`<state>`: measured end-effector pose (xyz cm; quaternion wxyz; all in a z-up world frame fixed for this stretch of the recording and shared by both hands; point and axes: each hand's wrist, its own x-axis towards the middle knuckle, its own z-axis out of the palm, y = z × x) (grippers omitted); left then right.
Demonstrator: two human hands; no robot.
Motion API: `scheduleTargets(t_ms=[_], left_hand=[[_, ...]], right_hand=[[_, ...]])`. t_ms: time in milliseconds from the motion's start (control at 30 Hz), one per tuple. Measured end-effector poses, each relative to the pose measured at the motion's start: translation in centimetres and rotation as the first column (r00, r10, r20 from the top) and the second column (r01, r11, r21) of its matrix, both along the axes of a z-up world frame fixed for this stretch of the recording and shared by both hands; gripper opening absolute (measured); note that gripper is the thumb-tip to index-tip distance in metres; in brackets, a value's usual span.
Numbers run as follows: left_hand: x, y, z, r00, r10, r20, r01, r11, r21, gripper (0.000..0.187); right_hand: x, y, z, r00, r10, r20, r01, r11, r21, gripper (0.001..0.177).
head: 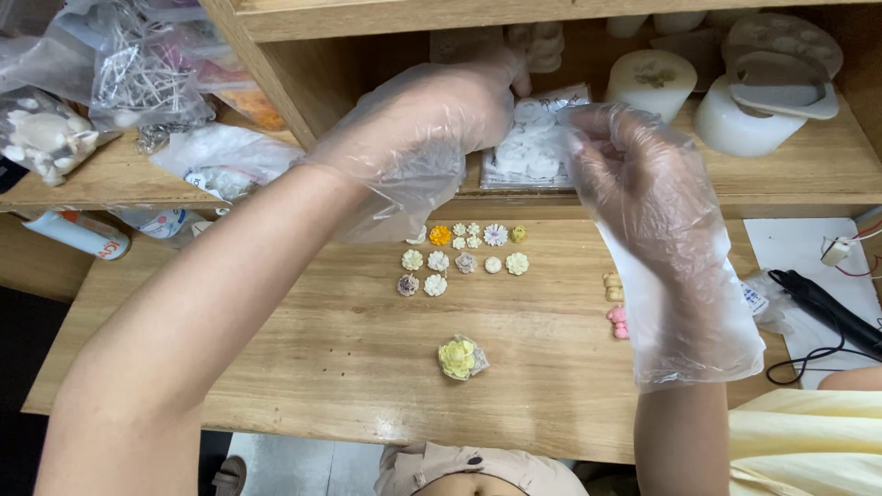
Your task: The recorder packages various flower-shaped decorative candles into plastic bags and cardboard boxes.
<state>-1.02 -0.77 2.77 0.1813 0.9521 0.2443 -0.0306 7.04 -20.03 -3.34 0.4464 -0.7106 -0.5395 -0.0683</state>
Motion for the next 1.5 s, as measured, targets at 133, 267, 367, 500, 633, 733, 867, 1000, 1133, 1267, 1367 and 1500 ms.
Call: scheduleTargets(t_ms=[133, 267, 367, 500, 633, 733, 867, 1000, 1133, 1267, 1367, 1500], left_hand=[[0.2, 0.3, -0.2, 0.999, -0.018, 0.033, 0.018, 1.0, 0.022, 0.044], [0.0, 0.3, -0.7, 1.0, -0.022, -0.019, 0.024, 0.997, 0.079, 0.047], [-1.6, -0.3, -0.5, 0.997, -0.033, 0.069, 0.026, 0.994, 0.104, 0.038], [-5.0, -2.2, 0.3, 0.964, -0.166, 0.21, 0.146, 0.984, 0.104, 0.035], [-8.2, -4.0, 0.5, 0.903, -0.378, 0.204, 0.316, 0.906, 0.283, 0.035], [-9.6, -6.6, -0.8, 0.818, -0.44, 0.371, 0.311, 0.88, 0.36, 0.039], [-13.1, -10.8, -5.3, 0.713, -0.483, 0.509, 0.29, 0.864, 0.412, 0.048], [-18.1, -13.8, -13.6, 0.839, -0.292, 0.459, 0.4, 0.903, -0.157, 0.058], [-20.4, -17.0, -22.0, 0.884, -0.094, 0.458, 0.38, 0.714, -0.588, 0.044], [-23.1, -16.8, -24.5, 0.911, -0.082, 0.405, 0.369, 0.605, -0.706, 0.034], [-24.6, -16.7, -28.3, 0.869, -0.182, 0.46, 0.469, 0.6, -0.648, 0.034], [-25.6, -12.3, -26.8, 0.95, -0.206, 0.233, 0.311, 0.586, -0.749, 0.037]], right_hand=[[0.2, -0.3, -0.2, 0.999, -0.013, 0.045, 0.013, 1.0, -0.008, 0.021], [1.0, -0.4, -0.7, 0.995, -0.019, 0.1, 0.019, 1.0, 0.002, 0.019], [1.1, -0.3, -0.5, 1.0, 0.012, -0.02, -0.013, 0.999, -0.044, 0.02], [0.2, -0.5, -0.1, 0.998, -0.031, -0.053, 0.028, 0.998, -0.06, 0.02], [-0.9, -1.1, 0.1, 0.997, 0.027, -0.071, -0.029, 0.999, -0.025, 0.02], [2.7, -1.4, -2.4, 0.99, 0.123, 0.071, -0.126, 0.991, 0.034, 0.019], [-6.3, -2.1, -4.7, 0.888, -0.166, -0.429, 0.33, 0.879, 0.343, 0.026], [-10.3, -1.0, -9.3, 0.848, -0.23, -0.478, 0.417, 0.846, 0.333, 0.019], [-13.9, -0.9, -14.1, 0.793, -0.328, -0.513, 0.538, 0.773, 0.337, 0.018], [-16.0, -0.3, -16.8, 0.657, -0.294, -0.694, 0.612, 0.746, 0.263, 0.021], [-16.9, 0.4, -20.8, 0.32, -0.088, -0.943, 0.499, 0.862, 0.089, 0.031], [-16.4, 0.9, -31.1, 0.482, -0.433, -0.762, 0.196, 0.901, -0.388, 0.051]])
